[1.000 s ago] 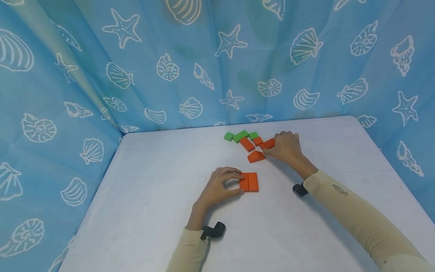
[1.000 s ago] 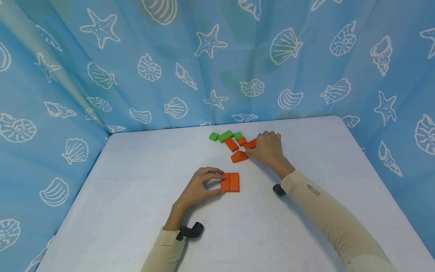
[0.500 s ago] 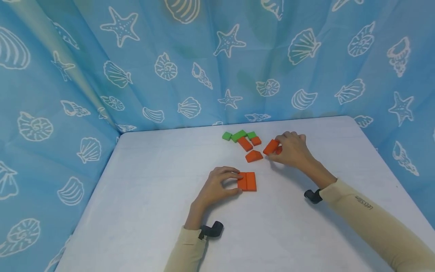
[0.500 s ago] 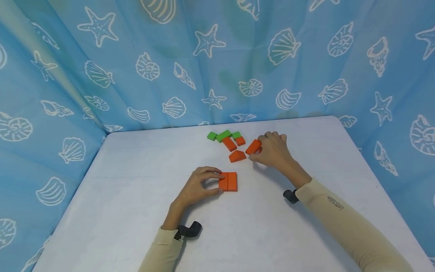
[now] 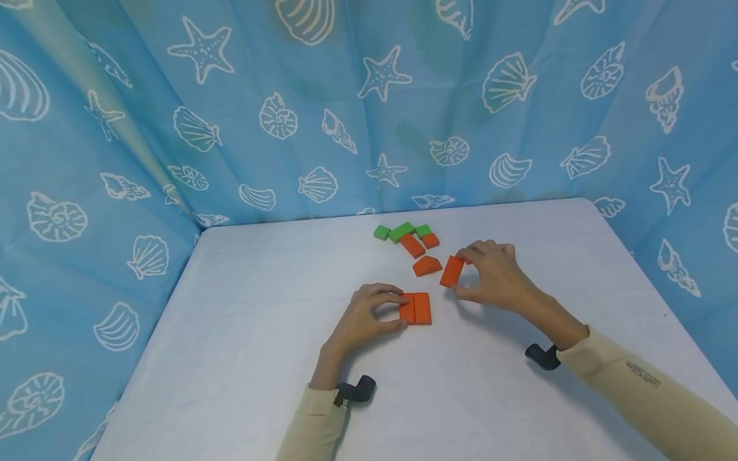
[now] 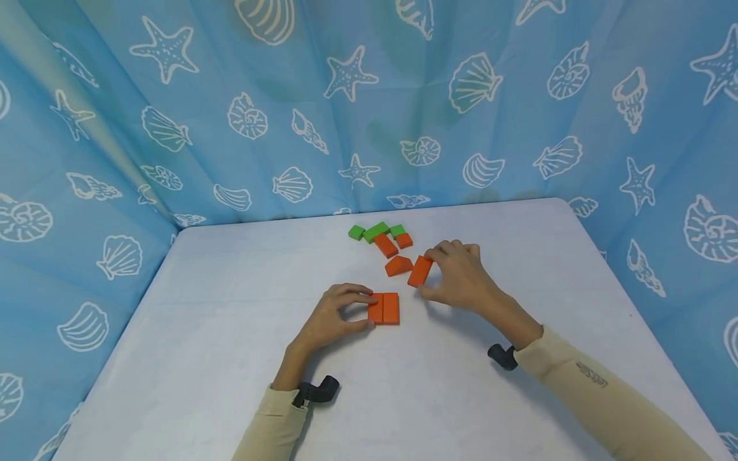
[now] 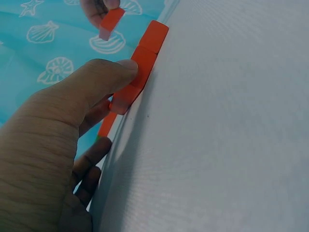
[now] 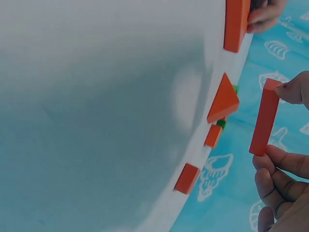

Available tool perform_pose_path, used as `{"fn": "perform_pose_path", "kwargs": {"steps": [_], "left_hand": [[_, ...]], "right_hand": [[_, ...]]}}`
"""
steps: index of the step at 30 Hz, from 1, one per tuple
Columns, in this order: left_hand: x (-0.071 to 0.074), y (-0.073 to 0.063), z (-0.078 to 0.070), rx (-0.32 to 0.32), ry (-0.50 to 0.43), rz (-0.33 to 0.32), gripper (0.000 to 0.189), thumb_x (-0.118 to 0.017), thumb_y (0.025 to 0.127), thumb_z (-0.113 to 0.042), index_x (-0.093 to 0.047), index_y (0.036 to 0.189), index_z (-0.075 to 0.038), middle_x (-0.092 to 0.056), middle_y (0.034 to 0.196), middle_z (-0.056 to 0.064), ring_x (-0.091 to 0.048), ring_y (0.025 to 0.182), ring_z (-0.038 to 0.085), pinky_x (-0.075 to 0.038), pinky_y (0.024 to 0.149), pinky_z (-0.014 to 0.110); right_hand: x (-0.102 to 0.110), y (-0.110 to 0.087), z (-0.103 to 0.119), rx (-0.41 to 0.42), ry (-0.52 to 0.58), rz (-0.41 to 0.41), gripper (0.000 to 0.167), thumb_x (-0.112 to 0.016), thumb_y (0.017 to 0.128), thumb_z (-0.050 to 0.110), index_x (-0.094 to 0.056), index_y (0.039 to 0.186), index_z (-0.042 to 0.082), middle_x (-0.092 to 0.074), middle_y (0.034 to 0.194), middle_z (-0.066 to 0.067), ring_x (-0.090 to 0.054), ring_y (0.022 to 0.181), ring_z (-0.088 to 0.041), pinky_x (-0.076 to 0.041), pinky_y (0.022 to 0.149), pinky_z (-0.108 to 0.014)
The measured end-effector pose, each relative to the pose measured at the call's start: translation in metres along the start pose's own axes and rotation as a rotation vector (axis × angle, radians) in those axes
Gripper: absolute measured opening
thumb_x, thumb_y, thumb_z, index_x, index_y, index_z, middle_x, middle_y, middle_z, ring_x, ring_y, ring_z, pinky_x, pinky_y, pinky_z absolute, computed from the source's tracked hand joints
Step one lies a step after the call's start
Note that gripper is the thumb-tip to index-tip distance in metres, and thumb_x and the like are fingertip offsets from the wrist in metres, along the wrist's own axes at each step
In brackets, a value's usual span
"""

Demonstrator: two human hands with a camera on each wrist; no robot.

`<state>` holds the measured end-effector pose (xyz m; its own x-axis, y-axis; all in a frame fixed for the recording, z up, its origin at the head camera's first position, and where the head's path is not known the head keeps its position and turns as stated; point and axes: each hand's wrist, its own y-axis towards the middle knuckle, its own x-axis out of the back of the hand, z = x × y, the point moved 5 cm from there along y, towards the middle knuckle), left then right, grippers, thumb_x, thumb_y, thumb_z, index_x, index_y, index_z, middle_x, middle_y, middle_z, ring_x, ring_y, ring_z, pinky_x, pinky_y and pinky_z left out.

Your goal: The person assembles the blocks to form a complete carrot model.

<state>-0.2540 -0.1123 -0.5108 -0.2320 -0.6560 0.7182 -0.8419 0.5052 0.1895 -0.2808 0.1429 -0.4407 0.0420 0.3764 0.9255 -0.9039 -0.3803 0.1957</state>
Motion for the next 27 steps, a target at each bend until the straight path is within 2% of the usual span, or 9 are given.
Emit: {"fn": "perform_pose_path", "kwargs": {"steps": [6, 16, 21, 27], "left_hand": [[-0.001, 0.001, 0.0, 0.004, 0.01, 0.001, 0.037, -0.079, 0.086, -0.037, -0.073, 0.121, -0.026, -0.058, 0.132, -0.012, -0.043, 0.127, 0.012, -0.033, 0.11, 0.046], [0.001, -0.001, 0.004, 0.004, 0.018, -0.004, 0.037, -0.079, 0.086, -0.035, -0.072, 0.121, -0.027, -0.058, 0.132, -0.013, -0.043, 0.128, 0.012, -0.03, 0.112, 0.047], [-0.001, 0.0, 0.005, -0.014, 0.013, -0.008, 0.037, -0.079, 0.086, -0.037, -0.072, 0.121, -0.028, -0.058, 0.132, -0.014, -0.043, 0.128, 0.011, -0.03, 0.112, 0.045], [-0.002, 0.0, 0.005, 0.005, 0.009, -0.002, 0.038, -0.079, 0.085, -0.038, -0.072, 0.121, -0.029, -0.057, 0.132, -0.015, -0.042, 0.127, 0.009, -0.032, 0.111, 0.044]], "right_hand": [[-0.003, -0.011, 0.01, 0.043, 0.015, 0.012, 0.056, -0.082, 0.072, 0.033, -0.066, 0.12, 0.009, -0.06, 0.122, -0.012, -0.051, 0.112, -0.031, -0.029, 0.096, -0.056], [-0.016, -0.021, 0.03, 0.148, 0.052, 0.086, 0.054, -0.085, 0.072, 0.033, -0.067, 0.119, 0.012, -0.06, 0.119, -0.004, -0.051, 0.116, -0.024, -0.031, 0.098, -0.053], [-0.022, -0.023, 0.03, 0.152, 0.059, 0.125, 0.055, -0.086, 0.072, 0.033, -0.067, 0.12, 0.014, -0.06, 0.118, -0.002, -0.051, 0.115, -0.022, -0.03, 0.1, -0.054], [-0.032, -0.023, 0.027, 0.166, 0.055, 0.144, 0.056, -0.087, 0.073, 0.034, -0.067, 0.121, 0.013, -0.06, 0.12, -0.003, -0.049, 0.117, -0.024, -0.031, 0.099, -0.055]]}}
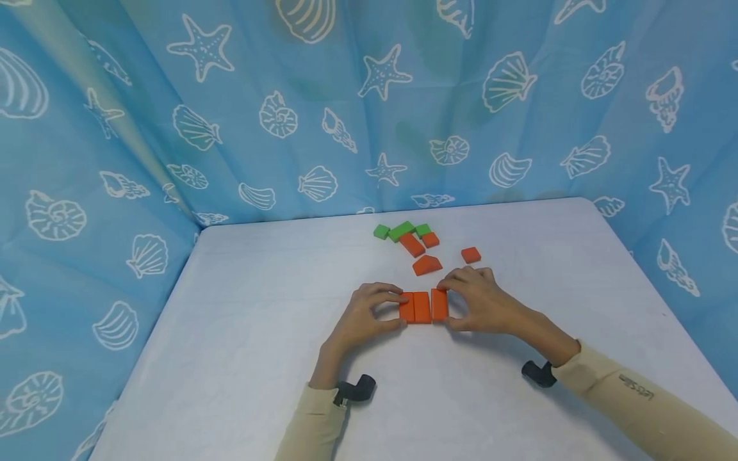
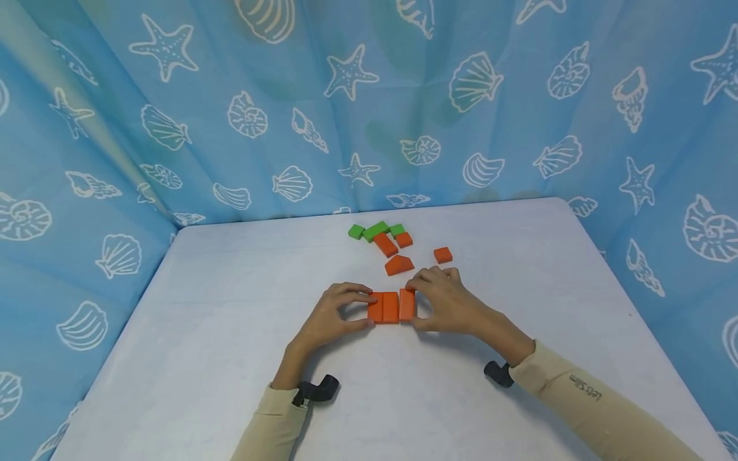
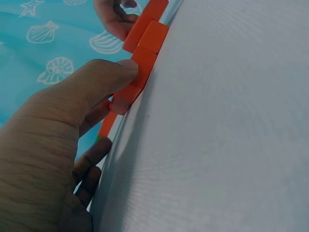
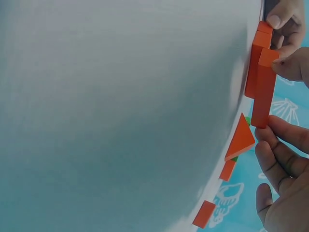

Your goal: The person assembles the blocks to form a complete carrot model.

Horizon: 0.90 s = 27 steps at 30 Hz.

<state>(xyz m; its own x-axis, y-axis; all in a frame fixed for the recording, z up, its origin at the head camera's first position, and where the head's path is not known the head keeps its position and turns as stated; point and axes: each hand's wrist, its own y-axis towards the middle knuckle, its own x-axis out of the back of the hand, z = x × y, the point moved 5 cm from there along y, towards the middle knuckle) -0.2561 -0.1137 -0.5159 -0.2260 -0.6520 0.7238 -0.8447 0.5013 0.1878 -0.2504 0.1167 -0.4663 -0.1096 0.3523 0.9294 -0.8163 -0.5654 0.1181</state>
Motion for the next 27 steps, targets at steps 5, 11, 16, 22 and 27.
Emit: {"fn": "perform_pose_path", "kwargs": {"steps": [5, 11, 16, 22, 27], "left_hand": [[0.0007, -0.0003, -0.0018, -0.009, -0.003, -0.001, 0.038, -0.079, 0.086, -0.037, -0.072, 0.121, -0.027, -0.058, 0.131, -0.014, -0.042, 0.127, 0.011, -0.032, 0.111, 0.044], [0.0019, -0.0002, -0.0031, -0.035, -0.002, -0.01, 0.038, -0.08, 0.085, -0.034, -0.072, 0.121, -0.026, -0.058, 0.131, -0.013, -0.043, 0.127, 0.011, -0.033, 0.11, 0.044], [0.003, 0.0005, -0.0046, -0.047, 0.0, -0.01, 0.037, -0.079, 0.086, -0.032, -0.072, 0.122, -0.024, -0.059, 0.131, -0.011, -0.044, 0.126, 0.012, -0.033, 0.109, 0.044], [0.004, -0.0002, -0.0056, -0.046, -0.001, -0.018, 0.037, -0.079, 0.085, -0.031, -0.073, 0.121, -0.023, -0.06, 0.131, -0.01, -0.045, 0.126, 0.014, -0.035, 0.108, 0.047], [0.0026, -0.0001, -0.004, -0.039, 0.001, -0.008, 0.037, -0.078, 0.086, -0.033, -0.072, 0.121, -0.024, -0.059, 0.132, -0.011, -0.045, 0.127, 0.015, -0.034, 0.109, 0.049]], "right_hand": [[-0.0041, 0.0017, -0.0019, 0.002, 0.009, 0.02, 0.056, -0.087, 0.073, 0.033, -0.067, 0.122, 0.013, -0.06, 0.123, -0.003, -0.049, 0.119, -0.025, -0.03, 0.1, -0.055], [-0.0062, 0.0041, -0.0029, -0.006, 0.022, 0.047, 0.056, -0.087, 0.073, 0.033, -0.067, 0.122, 0.014, -0.059, 0.124, -0.003, -0.048, 0.12, -0.025, -0.03, 0.1, -0.057], [-0.0085, 0.0053, -0.0047, -0.008, 0.016, 0.061, 0.056, -0.087, 0.074, 0.032, -0.067, 0.122, 0.014, -0.059, 0.124, -0.003, -0.048, 0.12, -0.025, -0.031, 0.098, -0.056], [-0.0093, 0.0058, -0.005, -0.022, 0.025, 0.097, 0.057, -0.085, 0.076, 0.033, -0.066, 0.126, 0.013, -0.058, 0.126, -0.005, -0.048, 0.12, -0.027, -0.031, 0.097, -0.057], [-0.0027, 0.0069, -0.0073, -0.049, 0.03, 0.118, 0.056, -0.084, 0.079, 0.032, -0.065, 0.128, 0.013, -0.057, 0.13, -0.007, -0.046, 0.124, -0.03, -0.031, 0.099, -0.06]]}}
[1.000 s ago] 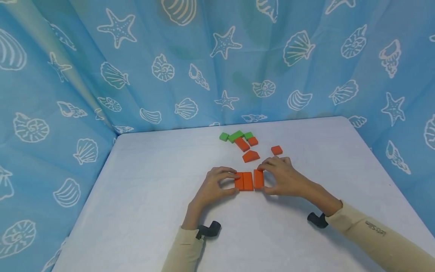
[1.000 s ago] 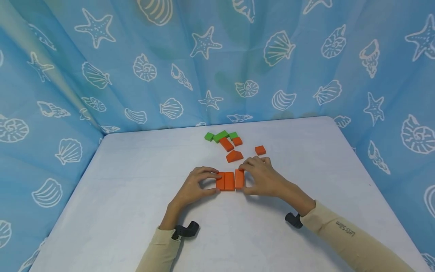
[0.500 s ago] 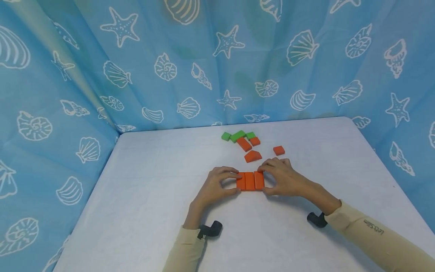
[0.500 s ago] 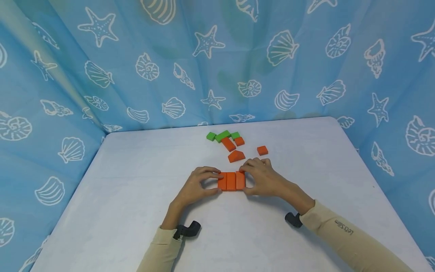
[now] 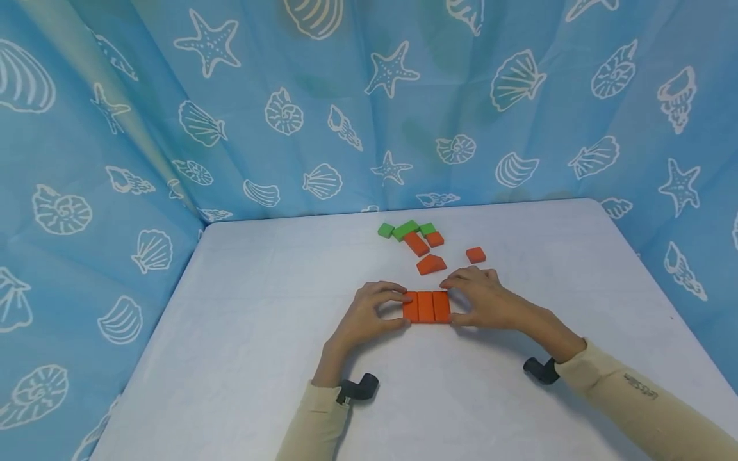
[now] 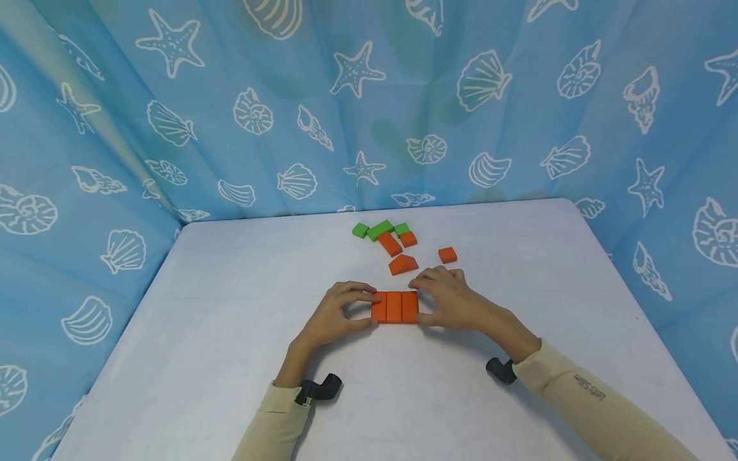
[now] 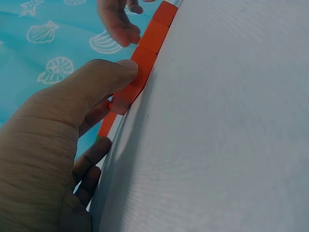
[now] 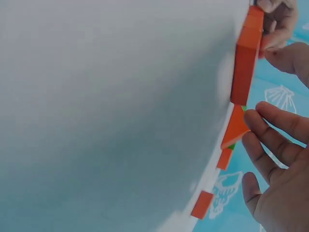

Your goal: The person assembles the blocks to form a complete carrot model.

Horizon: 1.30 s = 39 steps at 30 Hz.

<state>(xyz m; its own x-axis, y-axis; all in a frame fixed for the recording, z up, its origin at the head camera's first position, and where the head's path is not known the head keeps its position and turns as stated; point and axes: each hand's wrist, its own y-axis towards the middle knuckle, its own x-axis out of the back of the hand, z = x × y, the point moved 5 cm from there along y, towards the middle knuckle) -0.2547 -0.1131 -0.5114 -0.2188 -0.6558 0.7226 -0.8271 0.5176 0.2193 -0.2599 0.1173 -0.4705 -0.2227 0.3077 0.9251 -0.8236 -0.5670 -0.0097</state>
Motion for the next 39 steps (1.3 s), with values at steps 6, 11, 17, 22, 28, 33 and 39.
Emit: {"fn": "perform_pose_path", "kwargs": {"steps": [6, 11, 17, 22, 28, 33, 39], "left_hand": [[0.0, 0.0, 0.001, 0.001, 0.006, 0.004, 0.037, -0.078, 0.086, -0.034, -0.072, 0.122, -0.025, -0.058, 0.133, -0.011, -0.044, 0.128, 0.015, -0.033, 0.11, 0.049], [0.0, 0.0, 0.002, -0.003, 0.001, 0.004, 0.037, -0.078, 0.087, -0.033, -0.072, 0.122, -0.025, -0.058, 0.132, -0.011, -0.044, 0.128, 0.013, -0.032, 0.11, 0.048], [0.0, 0.0, 0.004, 0.009, 0.002, 0.006, 0.037, -0.079, 0.086, -0.033, -0.072, 0.122, -0.026, -0.058, 0.131, -0.013, -0.043, 0.128, 0.012, -0.032, 0.111, 0.046], [-0.001, 0.001, 0.005, -0.003, 0.011, 0.01, 0.037, -0.079, 0.086, -0.035, -0.072, 0.122, -0.026, -0.058, 0.131, -0.013, -0.043, 0.127, 0.011, -0.032, 0.11, 0.045], [-0.002, 0.001, 0.005, 0.002, 0.007, 0.008, 0.037, -0.079, 0.086, -0.035, -0.073, 0.121, -0.027, -0.058, 0.131, -0.015, -0.043, 0.128, 0.011, -0.032, 0.111, 0.045], [-0.002, 0.001, 0.004, 0.016, 0.012, 0.011, 0.037, -0.078, 0.087, -0.036, -0.072, 0.122, -0.028, -0.057, 0.132, -0.015, -0.042, 0.128, 0.011, -0.032, 0.111, 0.045], [-0.001, 0.001, 0.003, 0.022, 0.015, 0.017, 0.036, -0.079, 0.087, -0.035, -0.073, 0.122, -0.027, -0.058, 0.131, -0.015, -0.042, 0.128, 0.01, -0.031, 0.112, 0.043]], "right_hand": [[0.015, 0.005, -0.009, -0.043, 0.021, -0.071, 0.046, -0.077, 0.086, 0.025, -0.065, 0.127, 0.009, -0.059, 0.129, -0.011, -0.046, 0.125, -0.033, -0.03, 0.099, -0.059], [0.029, 0.013, -0.026, -0.089, 0.0, -0.153, 0.042, -0.074, 0.09, 0.021, -0.064, 0.128, 0.006, -0.059, 0.126, -0.013, -0.047, 0.122, -0.034, -0.031, 0.094, -0.056], [0.041, 0.025, -0.048, -0.137, -0.034, -0.202, 0.043, -0.074, 0.088, 0.018, -0.063, 0.127, 0.003, -0.059, 0.122, -0.017, -0.049, 0.116, -0.037, -0.031, 0.092, -0.058], [0.04, 0.032, -0.065, -0.193, -0.055, -0.163, 0.044, -0.076, 0.086, 0.018, -0.064, 0.125, 0.001, -0.058, 0.124, -0.019, -0.046, 0.117, -0.04, -0.032, 0.09, -0.059], [0.039, 0.034, -0.078, -0.234, -0.083, -0.107, 0.047, -0.077, 0.085, 0.016, -0.063, 0.127, 0.0, -0.055, 0.131, -0.022, -0.041, 0.122, -0.043, -0.032, 0.092, -0.062], [0.037, 0.034, -0.087, -0.239, -0.116, -0.087, 0.046, -0.075, 0.086, 0.014, -0.062, 0.127, -0.001, -0.054, 0.132, -0.024, -0.042, 0.121, -0.044, -0.032, 0.091, -0.064], [0.033, 0.034, -0.094, -0.232, -0.112, -0.099, 0.042, -0.076, 0.086, 0.014, -0.064, 0.124, 0.0, -0.057, 0.127, -0.023, -0.045, 0.119, -0.043, -0.032, 0.092, -0.062]]}}
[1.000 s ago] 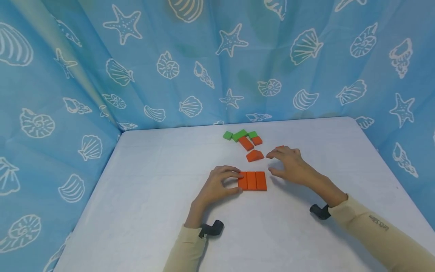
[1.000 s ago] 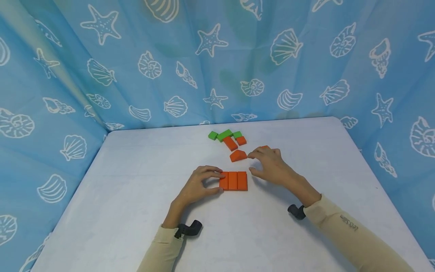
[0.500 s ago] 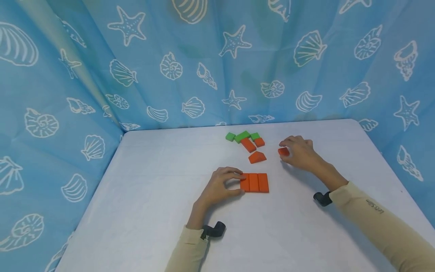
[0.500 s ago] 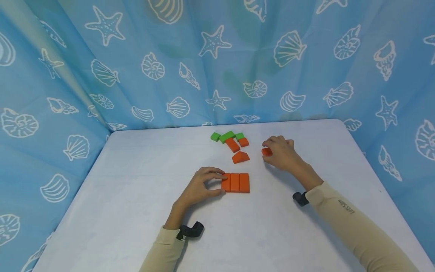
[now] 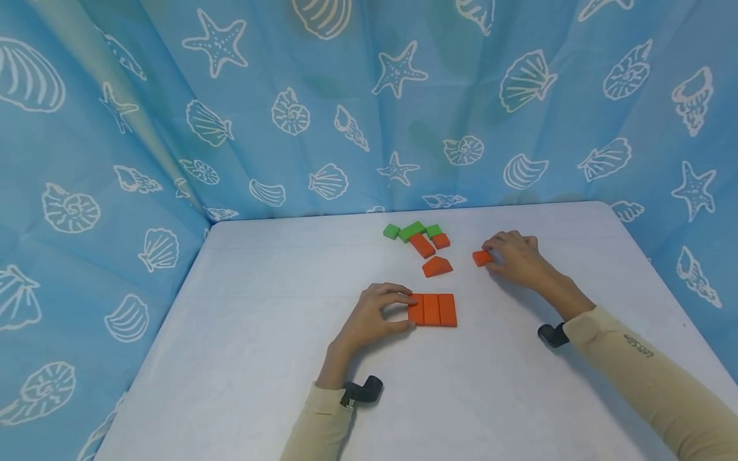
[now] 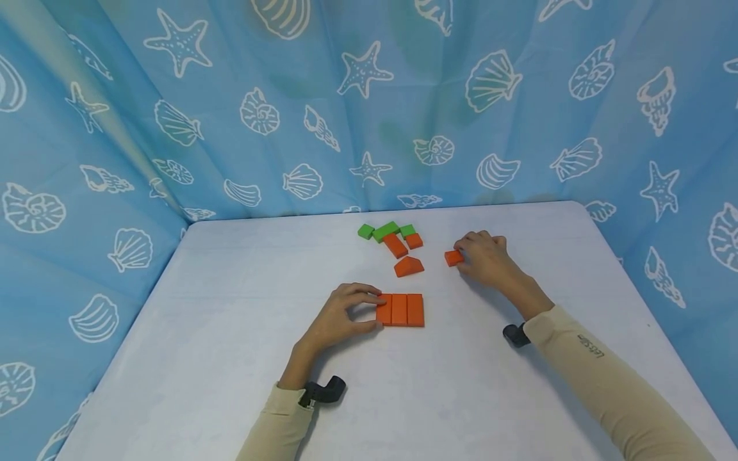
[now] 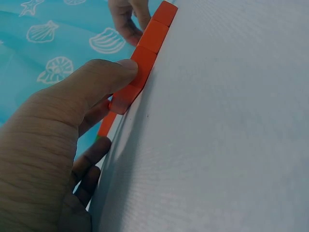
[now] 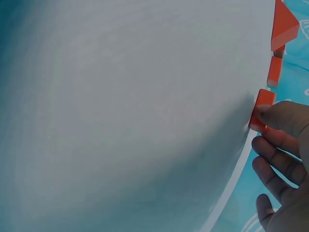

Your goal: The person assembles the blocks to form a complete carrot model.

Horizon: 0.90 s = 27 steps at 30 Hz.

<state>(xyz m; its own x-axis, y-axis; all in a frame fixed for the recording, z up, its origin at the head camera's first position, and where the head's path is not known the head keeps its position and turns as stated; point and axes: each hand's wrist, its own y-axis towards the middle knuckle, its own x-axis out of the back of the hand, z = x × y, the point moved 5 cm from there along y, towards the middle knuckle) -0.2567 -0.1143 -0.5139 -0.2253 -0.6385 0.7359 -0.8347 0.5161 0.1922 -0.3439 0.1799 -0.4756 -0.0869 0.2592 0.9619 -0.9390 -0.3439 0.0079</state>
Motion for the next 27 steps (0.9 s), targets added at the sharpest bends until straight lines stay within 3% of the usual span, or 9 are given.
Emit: {"fn": "perform_pose_path", "kwargs": {"steps": [6, 15, 22, 27], "left_hand": [[0.0, 0.0, -0.003, -0.009, -0.01, 0.002, 0.037, -0.078, 0.087, -0.034, -0.073, 0.122, -0.025, -0.058, 0.131, -0.014, -0.043, 0.127, 0.011, -0.031, 0.112, 0.044], [0.0, 0.0, -0.003, 0.004, -0.011, -0.004, 0.036, -0.078, 0.086, -0.034, -0.072, 0.122, -0.027, -0.058, 0.132, -0.014, -0.042, 0.128, 0.011, -0.031, 0.111, 0.046], [0.0, -0.001, -0.003, -0.013, -0.016, -0.02, 0.037, -0.079, 0.086, -0.034, -0.072, 0.121, -0.026, -0.058, 0.132, -0.013, -0.042, 0.128, 0.012, -0.032, 0.111, 0.046], [-0.001, 0.0, -0.002, -0.02, -0.003, -0.014, 0.037, -0.078, 0.086, -0.035, -0.072, 0.122, -0.027, -0.058, 0.133, -0.014, -0.042, 0.128, 0.012, -0.032, 0.111, 0.046]], "right_hand": [[0.005, -0.007, 0.004, 0.011, 0.036, -0.04, 0.038, -0.08, 0.084, 0.02, -0.067, 0.115, 0.002, -0.063, 0.114, -0.017, -0.05, 0.111, -0.038, -0.031, 0.091, -0.057], [0.02, -0.032, 0.035, 0.07, 0.079, -0.098, 0.036, -0.08, 0.083, 0.019, -0.068, 0.115, 0.005, -0.066, 0.11, -0.013, -0.053, 0.11, -0.035, -0.032, 0.093, -0.056], [0.023, -0.053, 0.06, 0.093, 0.12, -0.136, 0.034, -0.08, 0.085, 0.021, -0.069, 0.115, 0.009, -0.066, 0.103, -0.006, -0.055, 0.103, -0.028, -0.05, 0.089, -0.051], [0.018, -0.069, 0.077, 0.136, 0.121, -0.141, 0.035, -0.081, 0.083, 0.022, -0.07, 0.115, 0.009, -0.066, 0.104, -0.004, -0.056, 0.104, -0.026, -0.055, 0.086, -0.048]]}}
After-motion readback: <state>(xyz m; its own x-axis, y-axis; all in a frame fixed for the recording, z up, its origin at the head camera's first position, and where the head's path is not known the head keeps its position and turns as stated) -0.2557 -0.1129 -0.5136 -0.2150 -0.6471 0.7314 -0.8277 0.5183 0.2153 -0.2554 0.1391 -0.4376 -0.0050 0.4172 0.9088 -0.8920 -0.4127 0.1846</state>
